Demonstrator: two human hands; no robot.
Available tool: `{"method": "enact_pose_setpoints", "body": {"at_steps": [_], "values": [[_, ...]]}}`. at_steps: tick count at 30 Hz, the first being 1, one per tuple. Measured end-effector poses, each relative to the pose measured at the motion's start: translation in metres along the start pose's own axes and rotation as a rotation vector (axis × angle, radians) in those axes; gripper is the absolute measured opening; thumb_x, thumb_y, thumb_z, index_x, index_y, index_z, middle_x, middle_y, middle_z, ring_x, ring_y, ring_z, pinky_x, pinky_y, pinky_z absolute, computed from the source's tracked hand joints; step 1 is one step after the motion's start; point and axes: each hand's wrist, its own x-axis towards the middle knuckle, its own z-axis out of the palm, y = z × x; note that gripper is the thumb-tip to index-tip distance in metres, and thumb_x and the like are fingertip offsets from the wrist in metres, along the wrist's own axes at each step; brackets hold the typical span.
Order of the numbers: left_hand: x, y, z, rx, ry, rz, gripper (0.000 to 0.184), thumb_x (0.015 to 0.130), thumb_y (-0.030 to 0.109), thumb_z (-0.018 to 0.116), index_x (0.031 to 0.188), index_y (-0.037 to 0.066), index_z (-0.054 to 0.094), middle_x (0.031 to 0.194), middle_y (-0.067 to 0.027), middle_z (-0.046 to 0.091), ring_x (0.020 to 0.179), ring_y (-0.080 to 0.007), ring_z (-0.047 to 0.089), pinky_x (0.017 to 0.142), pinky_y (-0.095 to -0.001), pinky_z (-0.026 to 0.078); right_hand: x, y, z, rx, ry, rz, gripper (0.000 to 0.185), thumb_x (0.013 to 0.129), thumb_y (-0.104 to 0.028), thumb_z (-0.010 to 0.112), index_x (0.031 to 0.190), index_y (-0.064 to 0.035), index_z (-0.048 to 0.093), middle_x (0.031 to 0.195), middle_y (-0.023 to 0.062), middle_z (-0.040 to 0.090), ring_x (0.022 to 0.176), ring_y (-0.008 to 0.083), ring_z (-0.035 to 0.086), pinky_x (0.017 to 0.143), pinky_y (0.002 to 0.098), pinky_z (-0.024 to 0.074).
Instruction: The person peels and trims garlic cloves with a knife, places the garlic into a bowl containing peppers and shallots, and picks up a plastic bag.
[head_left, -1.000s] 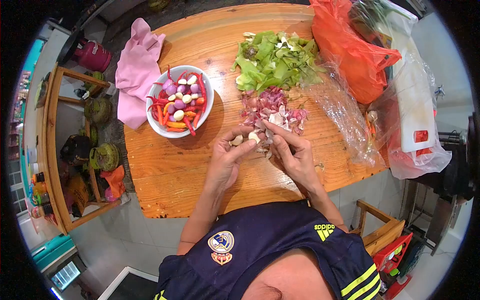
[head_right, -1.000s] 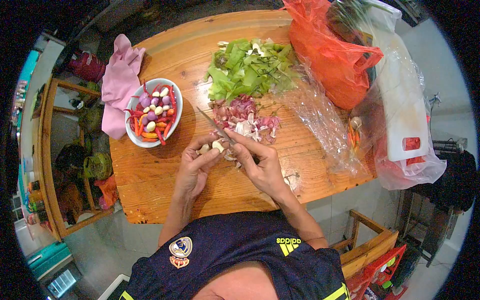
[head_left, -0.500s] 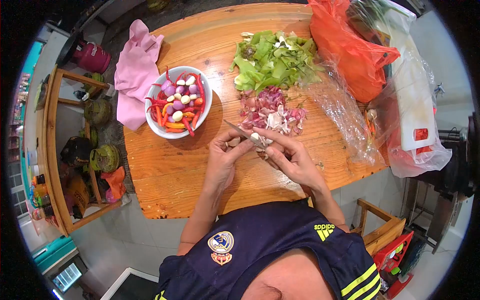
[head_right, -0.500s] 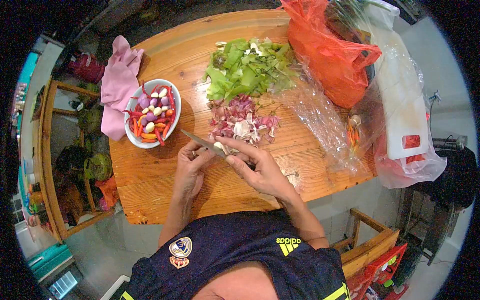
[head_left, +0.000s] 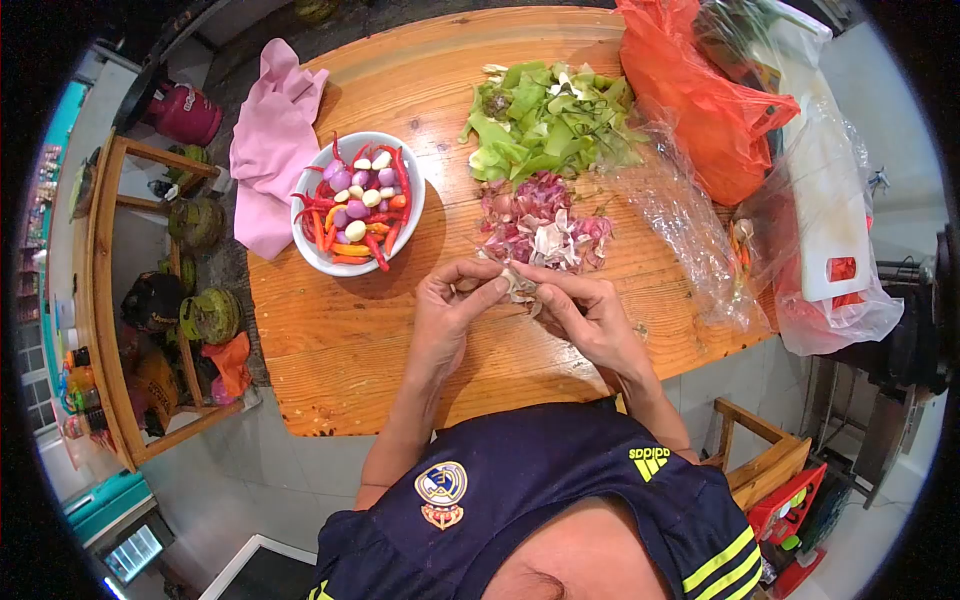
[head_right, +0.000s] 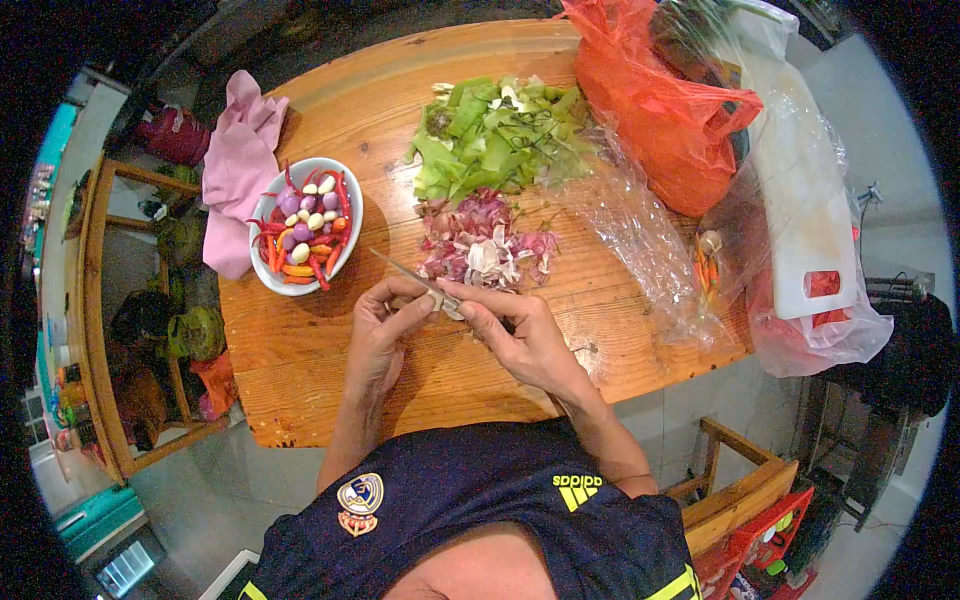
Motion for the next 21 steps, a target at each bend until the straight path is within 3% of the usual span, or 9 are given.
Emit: {"method": "enact_pose_setpoints", "body": {"at_steps": [6, 12, 15, 21], "values": [[0.0, -0.002, -0.005, -0.029, -0.049, -0.03, 0.015, 0.079, 0.0, 0.065, 0.094, 0.0, 0.063, 0.089, -0.0078, 0.065, 0.08, -0.0122, 0.062, 0.074, -0.0255, 0.051, 0.0, 0.0, -0.002, 0.086, -0.006, -0.018, 0.03, 0.094, -0.019, 0.049, 0.12, -0.0055, 0.057, 0.068, -0.0037, 0.053, 0.058, 0.002, 0.037, 0.051, 0.0178, 0.0312], [-0.001, 0.0, -0.007, -0.075, -0.12, -0.069, 0.017, 0.081, 0.003, 0.063, 0.097, 0.0, 0.062, 0.092, -0.0077, 0.065, 0.083, -0.012, 0.062, 0.076, -0.0251, 0.052, -0.001, 0.001, -0.006, 0.299, -0.076, 0.074, 0.035, 0.095, -0.025, 0.047, 0.121, -0.0021, 0.055, 0.056, -0.0072, 0.034, 0.05, 0.0027, 0.028, 0.044, 0.0183, 0.022], [-0.001, 0.002, -0.007, -0.07, -0.136, -0.08, 0.019, 0.081, 0.003, 0.063, 0.1, 0.001, 0.062, 0.094, -0.0074, 0.065, 0.084, -0.0118, 0.062, 0.076, -0.0249, 0.052, -0.002, 0.0, -0.006, 0.394, -0.06, 0.119, 0.035, 0.095, -0.026, 0.047, 0.118, -0.0015, 0.056, 0.056, -0.0065, 0.035, 0.049, 0.0024, 0.028, 0.042, 0.0175, 0.0217], [0.0, 0.0, -0.002, -0.117, -0.074, -0.115, 0.02, 0.082, 0.002, 0.062, 0.103, 0.001, 0.061, 0.097, -0.0068, 0.064, 0.086, -0.0116, 0.061, 0.077, -0.0245, 0.051, -0.002, -0.011, 0.0, 0.404, -0.089, 0.088, 0.041, 0.095, -0.025, 0.045, 0.13, -0.0034, 0.041, 0.061, -0.0053, 0.039, 0.049, 0.0028, 0.032, 0.042, 0.0164, 0.0239]]}}
